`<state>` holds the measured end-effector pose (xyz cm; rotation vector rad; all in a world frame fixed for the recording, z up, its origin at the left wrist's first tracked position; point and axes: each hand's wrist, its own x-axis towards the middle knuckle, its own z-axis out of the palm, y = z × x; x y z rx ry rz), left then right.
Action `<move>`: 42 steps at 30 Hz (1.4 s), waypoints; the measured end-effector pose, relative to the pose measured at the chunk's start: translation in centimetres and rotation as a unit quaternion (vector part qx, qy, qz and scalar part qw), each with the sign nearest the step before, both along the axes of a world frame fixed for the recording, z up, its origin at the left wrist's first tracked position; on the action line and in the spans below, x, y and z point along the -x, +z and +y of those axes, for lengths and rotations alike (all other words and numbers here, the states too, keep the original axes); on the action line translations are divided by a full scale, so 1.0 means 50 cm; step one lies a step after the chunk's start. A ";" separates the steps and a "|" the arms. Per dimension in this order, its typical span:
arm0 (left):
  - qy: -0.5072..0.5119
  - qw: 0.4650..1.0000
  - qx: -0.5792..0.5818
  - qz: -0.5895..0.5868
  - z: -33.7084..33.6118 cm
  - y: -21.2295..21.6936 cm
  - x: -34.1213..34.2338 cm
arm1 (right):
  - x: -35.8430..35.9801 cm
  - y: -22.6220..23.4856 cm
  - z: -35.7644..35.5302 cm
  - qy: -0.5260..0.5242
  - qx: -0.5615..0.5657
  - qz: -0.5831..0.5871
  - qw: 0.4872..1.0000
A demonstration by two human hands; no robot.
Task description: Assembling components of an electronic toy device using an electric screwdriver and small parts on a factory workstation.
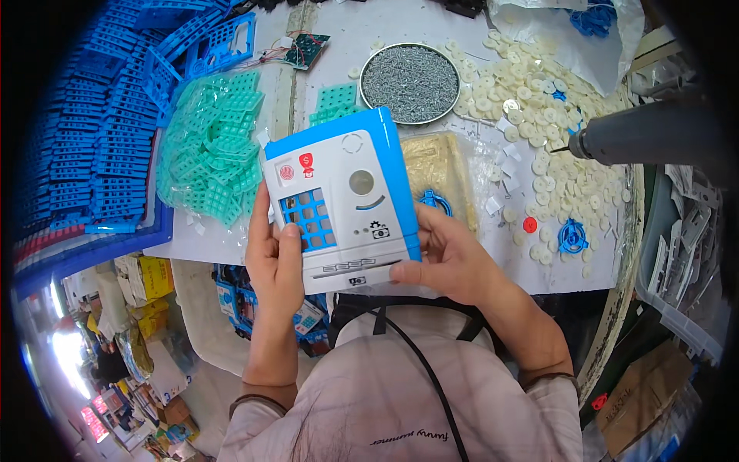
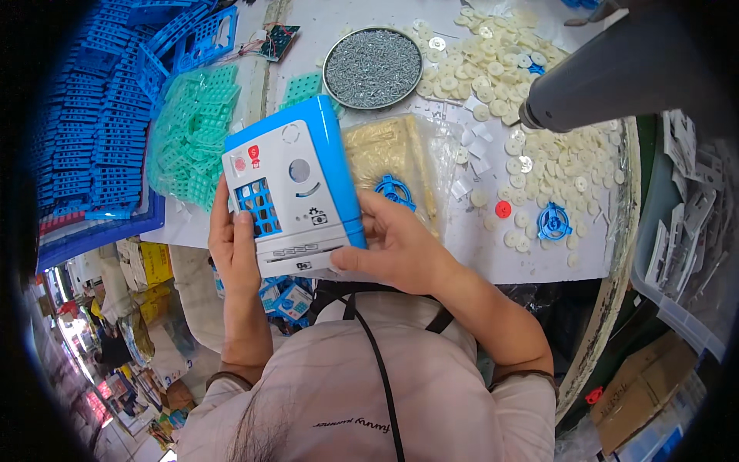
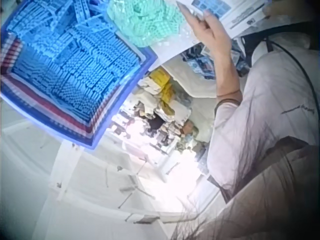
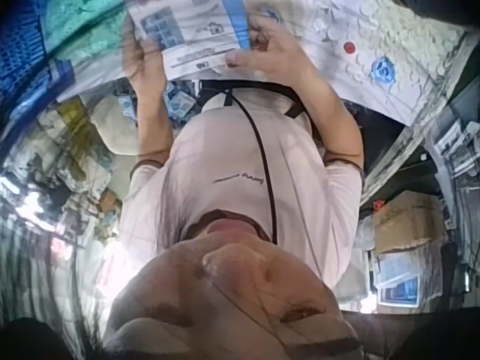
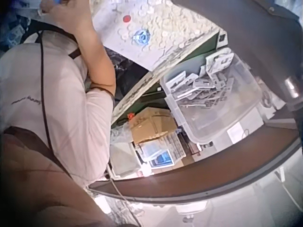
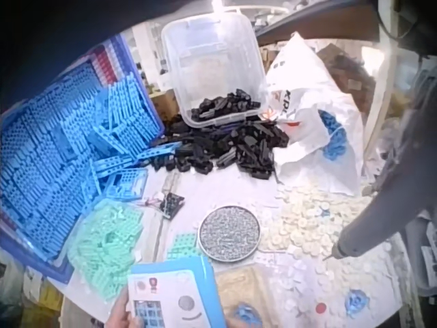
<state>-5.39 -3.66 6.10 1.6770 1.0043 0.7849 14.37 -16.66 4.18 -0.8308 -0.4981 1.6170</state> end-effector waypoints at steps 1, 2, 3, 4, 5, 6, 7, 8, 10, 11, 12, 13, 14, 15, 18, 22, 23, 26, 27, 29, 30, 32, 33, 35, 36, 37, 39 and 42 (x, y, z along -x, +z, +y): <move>0.001 1.000 0.004 -0.025 -0.004 0.003 -0.009 | -0.001 -0.007 0.001 0.003 0.016 0.000 1.000; 0.003 0.999 0.007 -0.049 -0.010 0.008 -0.020 | -0.002 -0.013 0.002 0.007 0.032 0.000 0.999; 0.005 0.997 0.010 -0.075 -0.011 0.010 -0.024 | -0.003 -0.015 0.000 0.006 0.044 0.002 0.999; -0.004 0.997 0.017 -0.080 -0.004 0.015 -0.020 | -0.002 -0.015 0.001 0.009 0.049 0.006 0.999; -0.012 0.996 0.024 -0.085 0.004 0.019 -0.015 | -0.001 -0.014 0.000 0.013 0.055 0.010 0.998; -0.020 0.995 0.031 -0.090 0.013 0.023 -0.009 | 0.000 -0.012 -0.006 0.003 0.042 0.000 0.999; -0.010 0.995 0.049 -0.090 0.025 0.024 -0.006 | 0.003 -0.012 -0.012 -0.005 0.025 -0.008 1.000; -0.002 0.994 0.069 -0.090 0.040 0.024 -0.011 | 0.005 -0.011 -0.018 -0.015 0.008 -0.016 1.000; 0.012 0.989 0.112 -0.094 0.059 0.026 -0.021 | 0.008 -0.006 -0.025 -0.008 0.009 -0.023 1.000; 0.004 0.993 0.074 -0.087 0.059 0.029 -0.024 | 0.010 -0.004 -0.029 -0.007 0.012 -0.026 1.000; -0.005 0.996 0.037 -0.078 0.059 0.032 -0.028 | 0.014 -0.002 -0.034 -0.007 0.015 -0.030 0.999; -0.016 0.997 0.005 -0.072 0.058 0.031 -0.032 | 0.018 -0.003 -0.047 -0.016 0.015 -0.063 0.998; -0.033 0.998 -0.014 -0.046 0.062 0.030 -0.033 | 0.020 0.001 -0.055 -0.023 0.014 -0.066 0.997; -0.049 0.998 -0.032 -0.018 0.070 0.026 -0.036 | 0.021 0.005 -0.061 -0.031 0.014 -0.070 0.997; -0.090 0.995 0.030 -0.014 0.085 0.004 -0.044 | 0.020 0.008 -0.061 -0.065 0.023 -0.068 0.995; -0.083 0.989 0.121 0.007 0.054 0.026 -0.052 | 0.006 -0.006 -0.052 -0.120 0.019 -0.074 0.990; -0.087 0.995 0.052 0.002 0.034 -0.002 -0.049 | 0.005 -0.002 -0.050 -0.124 0.028 -0.078 0.989; -0.087 0.994 0.003 0.062 0.008 -0.011 -0.021 | 0.012 -0.001 -0.049 -0.117 0.032 -0.105 0.987; -0.082 0.994 0.006 0.075 0.008 -0.023 -0.014 | 0.015 -0.001 -0.049 -0.120 0.030 -0.102 0.987; -0.067 0.996 -0.006 0.062 0.005 -0.031 -0.014 | 0.019 0.003 -0.050 -0.124 0.028 -0.099 0.987; -0.058 0.997 -0.022 0.038 0.000 -0.034 -0.024 | 0.020 -0.002 -0.051 -0.126 0.028 -0.097 0.987; -0.077 0.996 -0.040 0.021 0.008 -0.039 -0.033 | 0.013 -0.016 -0.056 -0.134 0.024 -0.097 0.986; -0.104 0.993 -0.039 0.031 0.019 -0.045 -0.029 | 0.008 -0.015 -0.058 -0.128 0.027 -0.100 0.986; -0.107 0.994 -0.018 0.018 0.042 -0.039 -0.043 | 0.002 -0.013 -0.063 -0.114 0.032 -0.106 0.987; -0.083 0.996 0.002 -0.006 0.055 -0.030 -0.058 | 0.001 -0.010 -0.066 -0.095 0.037 -0.113 0.988; -0.067 0.997 0.023 -0.030 0.065 -0.018 -0.077 | 0.000 -0.006 -0.074 -0.083 0.043 -0.121 0.988; -0.067 0.993 0.043 -0.091 0.065 0.019 -0.093 | 0.007 -0.001 -0.087 -0.062 0.043 -0.131 0.989; -0.081 0.994 -0.034 -0.063 0.070 0.029 -0.084 | 0.009 0.003 -0.087 -0.057 0.032 -0.151 0.986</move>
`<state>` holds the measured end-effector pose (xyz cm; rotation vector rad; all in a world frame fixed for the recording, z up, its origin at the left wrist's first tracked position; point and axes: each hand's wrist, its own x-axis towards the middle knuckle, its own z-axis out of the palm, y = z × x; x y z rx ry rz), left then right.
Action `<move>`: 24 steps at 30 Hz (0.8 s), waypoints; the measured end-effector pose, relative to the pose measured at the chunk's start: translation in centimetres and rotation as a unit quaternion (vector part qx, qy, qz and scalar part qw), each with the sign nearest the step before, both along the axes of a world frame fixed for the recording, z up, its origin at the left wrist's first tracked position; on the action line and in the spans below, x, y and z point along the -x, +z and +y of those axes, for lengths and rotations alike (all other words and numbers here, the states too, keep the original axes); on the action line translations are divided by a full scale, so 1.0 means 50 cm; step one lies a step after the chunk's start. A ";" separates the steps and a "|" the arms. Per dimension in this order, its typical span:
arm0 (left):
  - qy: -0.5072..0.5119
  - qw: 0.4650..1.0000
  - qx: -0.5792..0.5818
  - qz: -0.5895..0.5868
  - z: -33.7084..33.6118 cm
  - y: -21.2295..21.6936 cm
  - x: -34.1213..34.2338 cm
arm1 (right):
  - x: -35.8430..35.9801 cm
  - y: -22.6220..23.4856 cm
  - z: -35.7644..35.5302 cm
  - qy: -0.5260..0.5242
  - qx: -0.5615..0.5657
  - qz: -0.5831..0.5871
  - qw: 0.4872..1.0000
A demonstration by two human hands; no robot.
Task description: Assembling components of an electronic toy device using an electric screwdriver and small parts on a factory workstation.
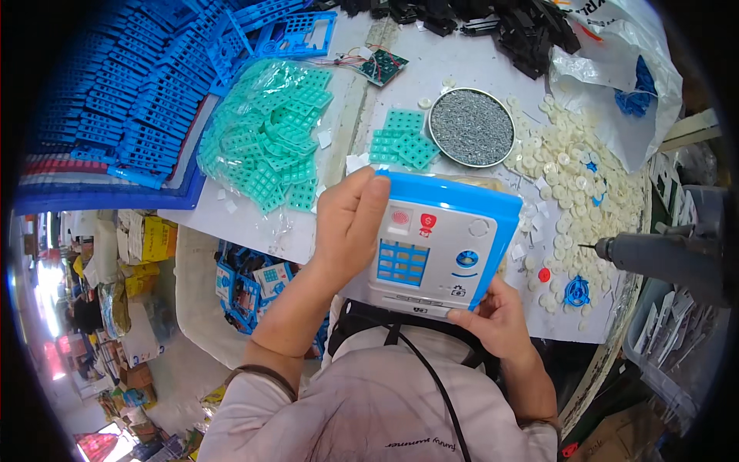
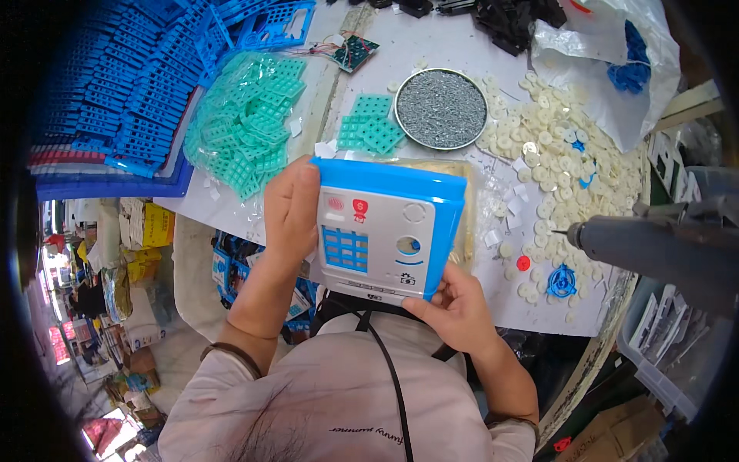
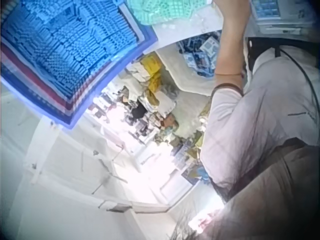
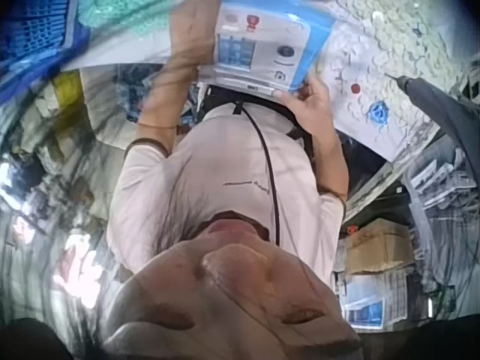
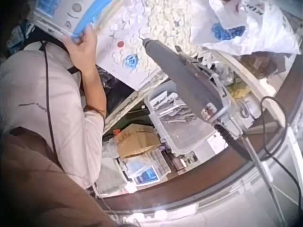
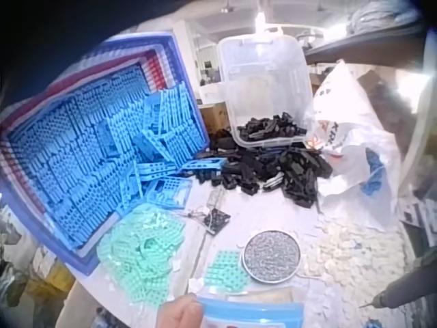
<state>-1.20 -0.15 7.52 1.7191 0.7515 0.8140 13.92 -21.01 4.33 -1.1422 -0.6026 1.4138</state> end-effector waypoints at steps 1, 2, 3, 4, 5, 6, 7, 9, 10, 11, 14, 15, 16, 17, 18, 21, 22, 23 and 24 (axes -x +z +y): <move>0.001 1.000 -0.029 0.009 -0.006 -0.002 0.003 | 0.000 0.004 -0.004 0.000 0.011 -0.011 1.000; 0.001 0.998 -0.058 0.019 -0.010 -0.004 0.003 | -0.001 0.007 -0.007 0.000 0.023 -0.021 1.000; 0.003 0.997 -0.077 0.020 -0.011 -0.005 0.000 | -0.002 0.008 -0.009 -0.005 0.019 -0.027 0.999; 0.006 0.995 -0.097 0.019 -0.012 -0.003 -0.003 | -0.007 0.008 -0.007 -0.009 0.013 -0.033 0.999; 0.009 0.993 -0.117 0.019 -0.011 -0.003 -0.005 | -0.015 0.008 -0.005 -0.013 0.007 -0.040 0.999; -0.001 0.997 -0.072 -0.010 -0.001 -0.008 -0.008 | -0.029 0.012 -0.004 -0.016 -0.018 -0.155 0.988; -0.008 0.999 -0.026 -0.040 0.017 -0.016 -0.011 | -0.050 0.019 -0.001 -0.015 -0.043 -0.269 0.962; -0.114 0.979 0.151 -0.080 0.057 -0.042 0.029 | -0.077 0.033 0.008 -0.047 -0.068 -0.412 0.908; -0.210 0.933 0.279 -0.087 0.094 -0.061 0.078 | -0.093 0.046 0.018 -0.046 -0.106 -0.468 0.876; -0.233 0.906 0.347 -0.068 0.084 -0.056 0.080 | -0.107 0.056 0.028 -0.043 -0.139 -0.522 0.840; -0.151 0.894 0.419 0.049 -0.020 0.020 0.018 | -0.140 0.061 0.053 -0.028 -0.215 -0.649 0.729; -0.221 0.891 0.395 0.027 0.000 0.000 0.029 | -0.149 0.059 0.058 -0.041 -0.224 -0.666 0.711; -0.196 0.904 0.379 0.011 -0.009 -0.002 0.031 | -0.152 0.054 0.065 -0.050 -0.238 -0.682 0.690; -0.171 0.917 0.361 -0.005 -0.027 -0.001 0.034 | -0.142 0.055 0.061 -0.096 -0.194 -0.673 0.707; -0.145 0.928 0.343 -0.021 -0.042 -0.001 0.040 | -0.121 0.060 0.058 -0.150 -0.174 -0.473 0.851; -0.133 0.960 0.245 -0.013 -0.083 -0.022 0.050 | -0.098 0.051 0.015 -0.113 -0.068 0.111 0.985; -0.145 0.963 0.225 0.001 -0.090 -0.029 0.049 | -0.086 0.037 0.008 -0.113 -0.046 0.082 0.989; -0.156 0.967 0.203 0.014 -0.096 -0.035 0.048 | -0.070 0.027 0.007 -0.111 -0.023 0.053 0.992; -0.165 0.969 0.180 0.025 -0.100 -0.042 0.045 | -0.062 0.023 0.004 -0.110 -0.001 0.024 0.994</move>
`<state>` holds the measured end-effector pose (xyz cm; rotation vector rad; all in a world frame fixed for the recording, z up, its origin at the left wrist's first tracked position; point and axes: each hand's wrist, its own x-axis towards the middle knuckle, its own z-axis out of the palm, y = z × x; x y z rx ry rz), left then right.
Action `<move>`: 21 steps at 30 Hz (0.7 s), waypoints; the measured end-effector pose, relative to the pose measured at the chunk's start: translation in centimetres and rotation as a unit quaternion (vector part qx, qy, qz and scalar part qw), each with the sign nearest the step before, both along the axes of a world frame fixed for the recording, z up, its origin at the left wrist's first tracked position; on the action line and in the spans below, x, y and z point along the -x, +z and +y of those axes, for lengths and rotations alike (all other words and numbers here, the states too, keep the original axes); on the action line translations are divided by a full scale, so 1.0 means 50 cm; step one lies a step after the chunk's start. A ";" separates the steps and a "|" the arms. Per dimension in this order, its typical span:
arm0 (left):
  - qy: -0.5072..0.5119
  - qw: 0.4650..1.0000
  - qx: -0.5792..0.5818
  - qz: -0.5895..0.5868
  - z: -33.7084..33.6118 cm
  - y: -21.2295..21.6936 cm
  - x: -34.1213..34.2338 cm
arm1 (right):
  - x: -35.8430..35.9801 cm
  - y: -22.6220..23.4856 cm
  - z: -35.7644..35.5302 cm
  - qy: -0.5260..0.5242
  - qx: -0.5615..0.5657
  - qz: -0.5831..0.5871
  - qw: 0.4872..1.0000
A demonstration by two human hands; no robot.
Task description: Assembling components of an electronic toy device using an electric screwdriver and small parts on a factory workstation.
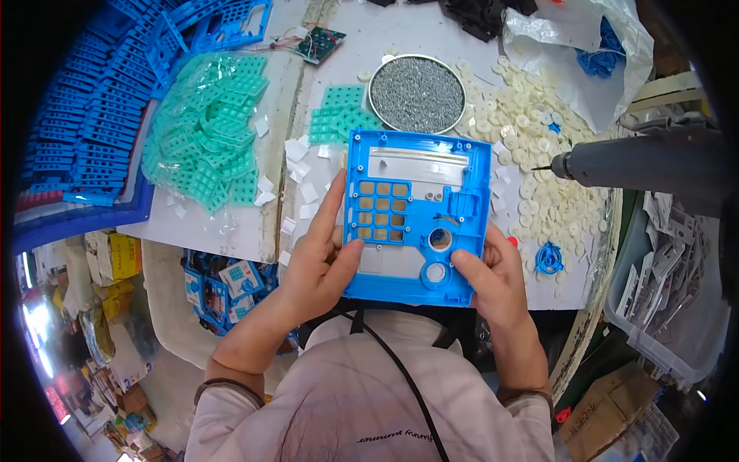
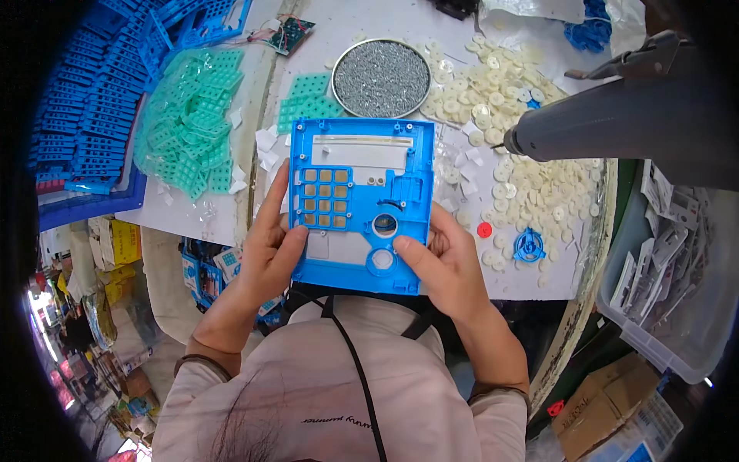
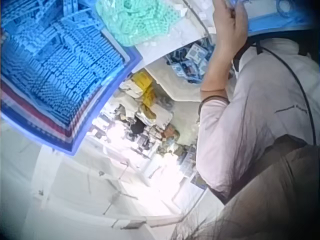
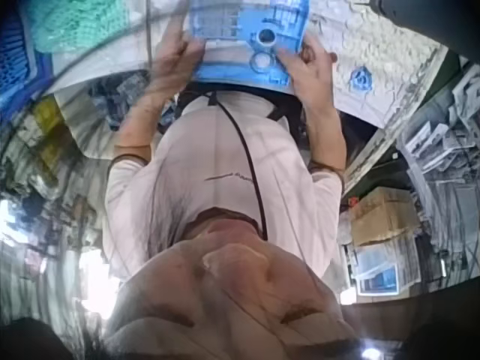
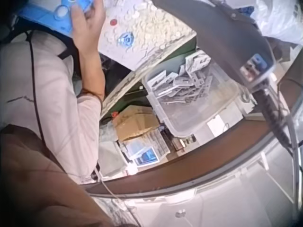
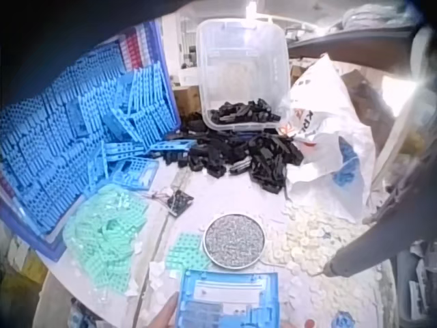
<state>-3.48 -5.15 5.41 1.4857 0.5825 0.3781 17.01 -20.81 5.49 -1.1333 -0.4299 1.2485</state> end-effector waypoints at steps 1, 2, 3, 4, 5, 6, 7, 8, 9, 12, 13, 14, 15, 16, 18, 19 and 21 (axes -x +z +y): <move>0.004 1.000 0.015 -0.013 -0.006 -0.005 -0.002 | -0.005 -0.002 0.003 0.010 0.010 0.030 0.999; 0.010 1.000 0.011 -0.003 -0.012 -0.012 0.000 | -0.006 -0.009 0.002 0.013 0.016 0.013 1.000; 0.013 1.000 0.008 0.006 -0.017 -0.020 0.001 | -0.005 -0.018 0.000 0.015 0.023 -0.004 1.000; 0.017 1.000 0.002 0.016 -0.019 -0.026 0.001 | -0.005 -0.024 0.001 0.019 0.027 -0.020 0.999; 0.020 0.998 -0.034 0.053 -0.020 -0.036 -0.001 | -0.003 -0.017 0.010 0.006 0.061 -0.062 0.996; 0.021 0.993 -0.070 0.089 -0.021 -0.043 -0.002 | -0.016 -0.013 0.011 0.050 0.101 -0.182 0.977; 0.011 0.985 -0.112 0.127 -0.018 -0.036 -0.004 | -0.035 -0.010 0.010 0.094 0.138 -0.298 0.940; 0.000 0.974 -0.154 0.164 -0.013 -0.021 -0.006 | -0.046 -0.007 0.010 0.137 0.173 -0.409 0.885; -0.012 0.960 -0.195 0.201 -0.010 -0.015 -0.008 | -0.041 -0.005 0.017 0.102 0.163 -0.455 0.869; 0.025 0.956 -0.218 0.194 -0.009 -0.030 -0.011 | -0.039 0.000 0.037 0.113 0.142 -0.528 0.830; 0.021 0.951 -0.236 0.200 -0.003 -0.030 -0.013 | -0.042 -0.001 0.044 0.122 0.140 -0.538 0.822; 0.018 0.945 -0.253 0.206 0.005 -0.029 -0.016 | -0.046 -0.002 0.051 0.131 0.139 -0.548 0.814; 0.014 0.939 -0.271 0.213 0.009 -0.028 -0.016 | -0.047 -0.002 0.054 0.140 0.137 -0.558 0.806; -0.005 0.937 -0.271 0.218 0.012 -0.027 -0.014 | -0.048 0.002 0.052 0.148 0.136 -0.572 0.795; -0.041 0.934 -0.271 0.228 0.020 -0.025 -0.004 | -0.048 0.011 0.043 0.164 0.135 -0.600 0.771; -0.039 0.935 -0.262 0.236 0.016 -0.024 0.001 | -0.047 0.011 0.042 0.172 0.136 -0.611 0.761; -0.036 0.936 -0.244 0.250 0.005 -0.021 0.013 | -0.044 0.011 0.042 0.188 0.139 -0.631 0.739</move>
